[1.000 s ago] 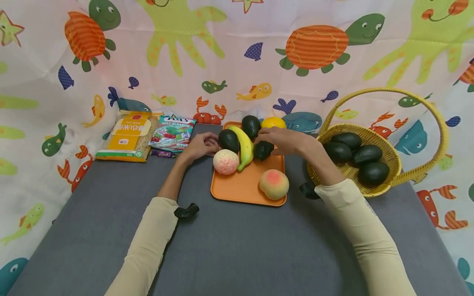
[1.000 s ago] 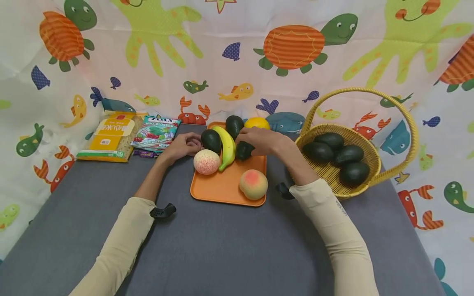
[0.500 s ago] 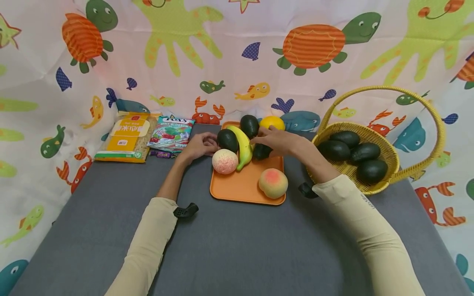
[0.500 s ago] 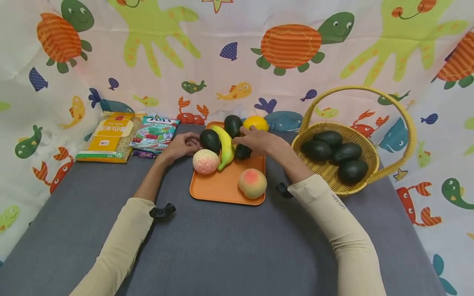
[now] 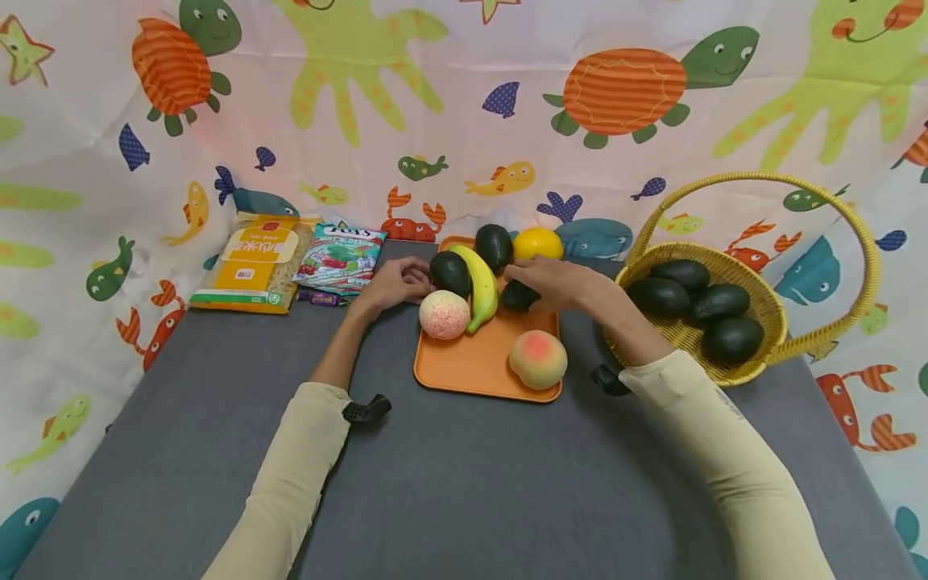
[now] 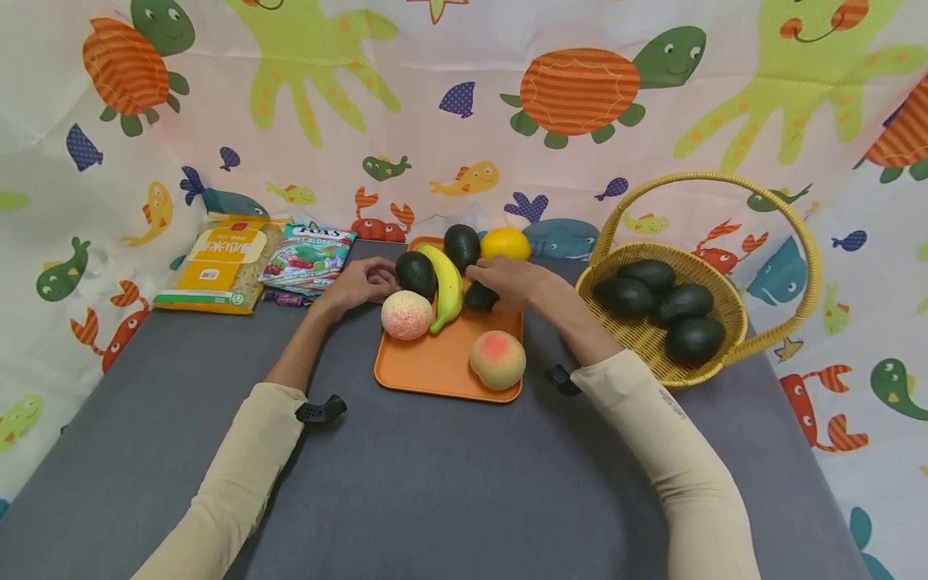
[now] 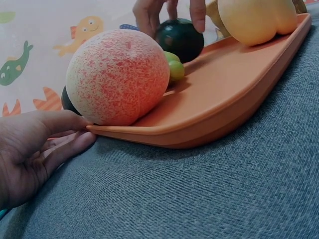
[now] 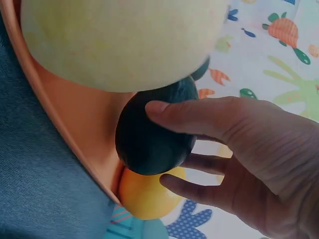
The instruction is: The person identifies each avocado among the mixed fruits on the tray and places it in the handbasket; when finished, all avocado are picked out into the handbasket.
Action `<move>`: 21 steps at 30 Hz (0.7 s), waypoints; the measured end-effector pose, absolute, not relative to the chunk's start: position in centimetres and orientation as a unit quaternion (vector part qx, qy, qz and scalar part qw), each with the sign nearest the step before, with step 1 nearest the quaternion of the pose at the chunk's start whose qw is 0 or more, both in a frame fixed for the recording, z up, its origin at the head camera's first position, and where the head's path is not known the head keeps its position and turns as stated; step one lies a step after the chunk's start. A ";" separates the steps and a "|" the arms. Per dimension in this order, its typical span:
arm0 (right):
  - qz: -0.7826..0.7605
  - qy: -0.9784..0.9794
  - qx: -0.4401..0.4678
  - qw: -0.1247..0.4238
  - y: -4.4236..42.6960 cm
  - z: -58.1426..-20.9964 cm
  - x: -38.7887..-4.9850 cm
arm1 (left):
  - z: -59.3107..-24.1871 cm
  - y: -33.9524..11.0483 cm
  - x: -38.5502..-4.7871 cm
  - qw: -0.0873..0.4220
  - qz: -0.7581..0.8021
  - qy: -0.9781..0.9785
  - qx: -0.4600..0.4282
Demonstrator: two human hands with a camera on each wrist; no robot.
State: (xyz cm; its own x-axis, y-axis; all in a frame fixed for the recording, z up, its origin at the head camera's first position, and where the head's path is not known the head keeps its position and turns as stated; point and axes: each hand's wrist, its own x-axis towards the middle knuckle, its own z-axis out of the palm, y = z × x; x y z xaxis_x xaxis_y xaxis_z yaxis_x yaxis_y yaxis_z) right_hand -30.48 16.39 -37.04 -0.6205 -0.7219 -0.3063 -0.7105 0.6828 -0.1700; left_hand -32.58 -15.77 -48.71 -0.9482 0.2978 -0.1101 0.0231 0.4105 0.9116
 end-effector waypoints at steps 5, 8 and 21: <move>-0.035 0.907 -0.389 0.158 16.5 -35.7 -29.8 | -48.8 -15.8 -32.5 0.123 0.529 0.834 0.097; -0.049 0.909 -0.389 0.141 16.8 -35.0 -29.4 | -48.9 -15.9 -32.4 0.124 0.527 0.835 0.095; -0.070 0.923 -0.363 0.103 19.6 -31.5 -26.9 | -48.9 -15.9 -32.5 0.120 0.526 0.837 0.096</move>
